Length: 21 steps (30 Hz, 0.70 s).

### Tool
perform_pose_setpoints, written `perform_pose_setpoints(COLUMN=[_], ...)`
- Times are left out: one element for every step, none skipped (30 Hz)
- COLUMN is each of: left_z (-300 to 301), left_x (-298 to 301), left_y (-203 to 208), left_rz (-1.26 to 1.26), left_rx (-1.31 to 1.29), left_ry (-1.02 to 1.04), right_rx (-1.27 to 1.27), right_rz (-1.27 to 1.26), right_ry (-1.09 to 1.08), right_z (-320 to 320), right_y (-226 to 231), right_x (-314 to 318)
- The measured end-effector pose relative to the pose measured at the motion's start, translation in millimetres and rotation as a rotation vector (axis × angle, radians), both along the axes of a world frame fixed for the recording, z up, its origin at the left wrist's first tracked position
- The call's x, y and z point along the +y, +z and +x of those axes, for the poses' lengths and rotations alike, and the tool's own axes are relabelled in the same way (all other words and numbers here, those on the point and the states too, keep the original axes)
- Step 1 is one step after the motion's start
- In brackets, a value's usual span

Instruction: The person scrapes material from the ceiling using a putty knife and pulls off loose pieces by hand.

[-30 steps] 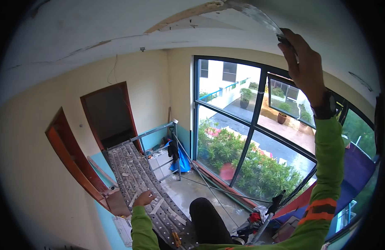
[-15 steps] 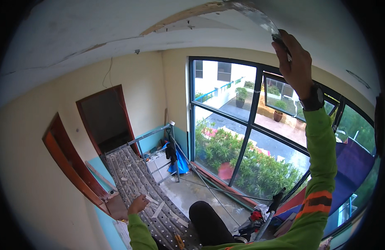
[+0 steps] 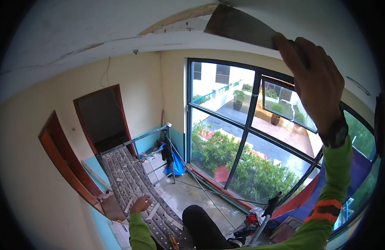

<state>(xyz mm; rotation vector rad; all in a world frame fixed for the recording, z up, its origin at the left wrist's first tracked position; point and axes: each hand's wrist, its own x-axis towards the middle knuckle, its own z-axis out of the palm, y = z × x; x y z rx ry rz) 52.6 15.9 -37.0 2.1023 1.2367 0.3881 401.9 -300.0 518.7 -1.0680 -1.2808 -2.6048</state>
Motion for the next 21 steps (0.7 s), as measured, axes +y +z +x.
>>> perform_pose_setpoints(left_z=[2.5, 3.7, 5.2, 6.1, 5.6, 6.5, 4.8, 2.9, 2.6, 2.5, 2.7, -1.5, -5.2, -8.7, -6.6, -5.6, -6.1, -4.6, -2.4, 0.1, 1.1], left_x=[-2.9, -5.5, -6.2, -6.8, -7.5, -9.4, -10.9, -12.2, -13.5, -14.7, -14.1, -12.4, -9.9, -7.7, -6.9, -7.1, -7.6, -8.7, -9.3, -10.0, -10.2], left_y=[2.2, 4.6, 5.4, 6.4, 7.6, 9.5, 12.0, 14.6, 18.5, 23.2, 24.4, 19.9, 15.6, 11.1, 10.8, 10.3, 9.8, 12.5, 15.2, 17.7, 21.7], left_rz=[-0.017, -0.035, -0.034, -0.052, -0.07, -0.074, -0.077, -0.079, -0.082, -0.099, -0.116, -0.132, -0.137, -0.119, -0.1, -0.104, -0.092, -0.079, -0.081, -0.068, -0.05], left_rx=[0.039, 0.078, 0.081, 0.079, 0.078, 0.075, 0.062, 0.05, 0.044, 0.078, 0.111, 0.097, 0.099, 0.094, 0.086, 0.084, 0.061, 0.035, 0.032, 0.043, 0.055], left_ry=[0.008, 0.017, 0.014, 0.016, 0.018, 0.016, 0.039, 0.061, 0.059, 0.065, 0.069, 0.084, 0.084, 0.085, 0.079, 0.071, 0.072, 0.071, 0.062, 0.053, 0.045], right_rx=[0.023, 0.047, 0.05, 0.167, 0.284, 0.281, 0.322, 0.364, 0.359, 0.368, 0.378, 0.38, 0.34, 0.301, 0.3, 0.294, 0.288, 0.285, 0.302, 0.318, 0.318], right_rz=[-0.036, -0.073, -0.072, -0.176, -0.279, -0.282, -0.319, -0.355, -0.359, -0.357, -0.354, -0.358, -0.356, -0.353, -0.356, -0.332, -0.308, -0.309, -0.311, -0.312, -0.309], right_ry=[-0.029, -0.056, -0.059, 0.093, 0.248, 0.245, 0.385, 0.525, 0.522, 0.491, 0.459, 0.46, 0.443, 0.425, 0.417, 0.374, 0.332, 0.322, 0.302, 0.282, 0.274], right_z=[-2.2, -2.3, 1.7, 8.8, 14.8, 19.2, 23.5, 25.9, 25.9, 25.3, 24.1, 22.5, 20.0, 17.9, 16.7, 15.6, 14.3, 12.5, 10.5, 8.4, 6.1], right_y=[-4.0, -5.7, -3.5, 1.4, 3.2, 2.6, 2.1, 1.9, 2.6, 3.1, 3.9, 5.5, 9.2, 11.4, 12.3, 13.0, 13.4, 13.5, 12.8, 12.8, 14.7], right_x=[-0.3, 0.4, 0.0, 2.2, 2.6, 2.5, 1.8, 1.0, 0.0, -1.2, -2.2, -0.9, 1.0, 1.7, 0.6, -0.6, -1.6, -3.3, -5.0, -6.0, -7.9])
